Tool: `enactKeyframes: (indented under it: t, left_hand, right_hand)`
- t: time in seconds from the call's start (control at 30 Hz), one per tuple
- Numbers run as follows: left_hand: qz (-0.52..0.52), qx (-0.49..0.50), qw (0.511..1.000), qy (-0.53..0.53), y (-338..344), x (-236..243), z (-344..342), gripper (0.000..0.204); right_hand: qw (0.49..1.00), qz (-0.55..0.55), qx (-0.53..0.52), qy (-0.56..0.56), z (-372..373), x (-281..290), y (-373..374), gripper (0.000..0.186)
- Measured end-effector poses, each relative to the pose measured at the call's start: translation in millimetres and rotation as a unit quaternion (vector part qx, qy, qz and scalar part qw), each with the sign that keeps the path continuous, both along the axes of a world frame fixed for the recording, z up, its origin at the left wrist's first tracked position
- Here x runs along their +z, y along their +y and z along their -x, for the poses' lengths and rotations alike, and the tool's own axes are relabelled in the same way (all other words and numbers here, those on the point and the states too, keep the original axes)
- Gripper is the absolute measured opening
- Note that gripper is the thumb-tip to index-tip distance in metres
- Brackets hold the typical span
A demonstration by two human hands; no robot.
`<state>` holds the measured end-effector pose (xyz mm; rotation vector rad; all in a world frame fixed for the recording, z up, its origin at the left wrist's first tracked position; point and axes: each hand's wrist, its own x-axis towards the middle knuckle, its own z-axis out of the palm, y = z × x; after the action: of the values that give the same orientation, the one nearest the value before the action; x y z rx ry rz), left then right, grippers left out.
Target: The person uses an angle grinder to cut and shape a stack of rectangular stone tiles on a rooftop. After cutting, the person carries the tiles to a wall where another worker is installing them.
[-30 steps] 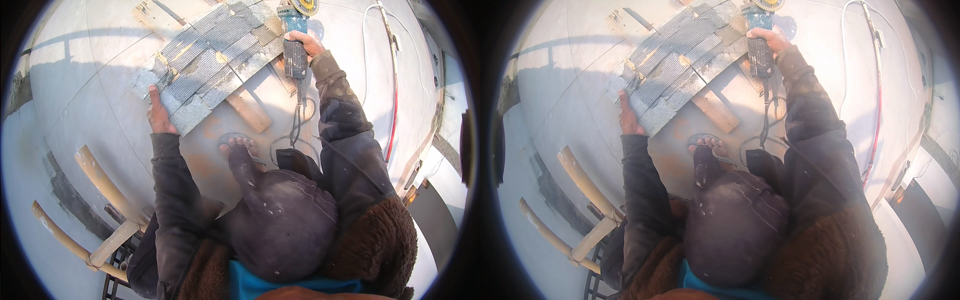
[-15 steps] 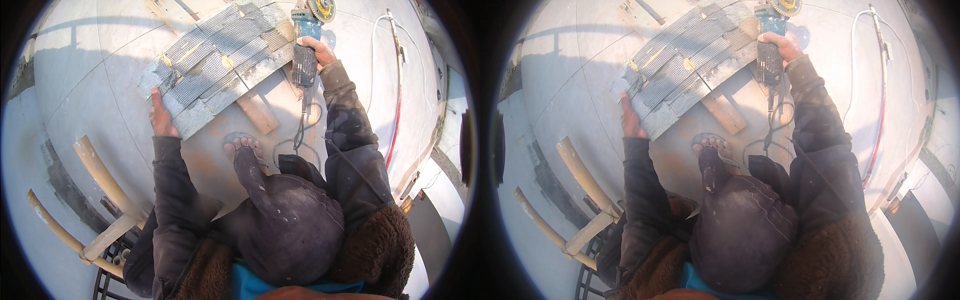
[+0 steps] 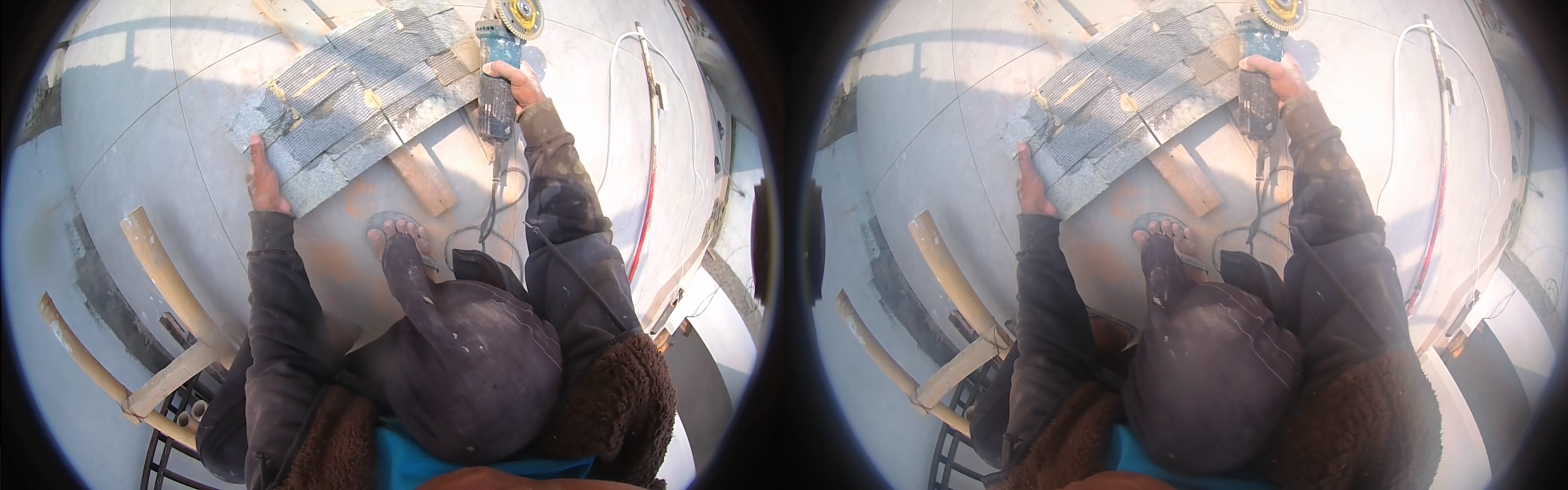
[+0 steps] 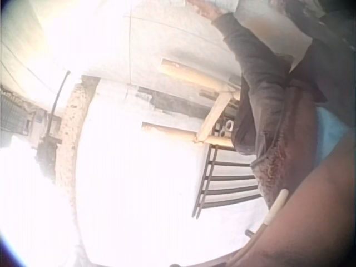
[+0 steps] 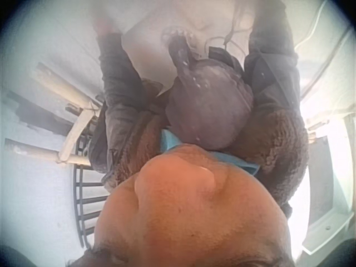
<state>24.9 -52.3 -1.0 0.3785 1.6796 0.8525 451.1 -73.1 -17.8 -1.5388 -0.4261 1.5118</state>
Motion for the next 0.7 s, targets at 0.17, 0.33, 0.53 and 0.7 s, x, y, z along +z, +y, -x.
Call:
enactKeyframes:
  t: [0.17, 0.33, 0.53, 0.7]
  left_hand:
    - [-0.077, -0.055, 0.994, 0.062, -5.6, -9.1, 3.6, 0.085]
    - [-0.071, -0.040, 0.993, 0.087, -4.9, -5.7, 3.4, 0.072]
    - [-0.108, -0.066, 0.991, 0.049, -3.3, -6.2, 14.5, 0.059]
    - [-0.065, -0.052, 0.982, 0.171, 1.6, -18.4, 23.7, 0.056]
  right_hand:
    - [1.000, -0.017, 0.018, -0.011, -6.4, -8.1, 0.5, 0.021]
    - [1.000, -0.016, 0.003, -0.011, 0.1, 2.6, 0.2, 0.023]
    - [1.000, 0.026, -0.001, -0.002, 3.2, 23.4, -3.5, 0.031]
    - [0.996, -0.064, -0.013, -0.057, -18.3, 12.3, -23.2, 0.040]
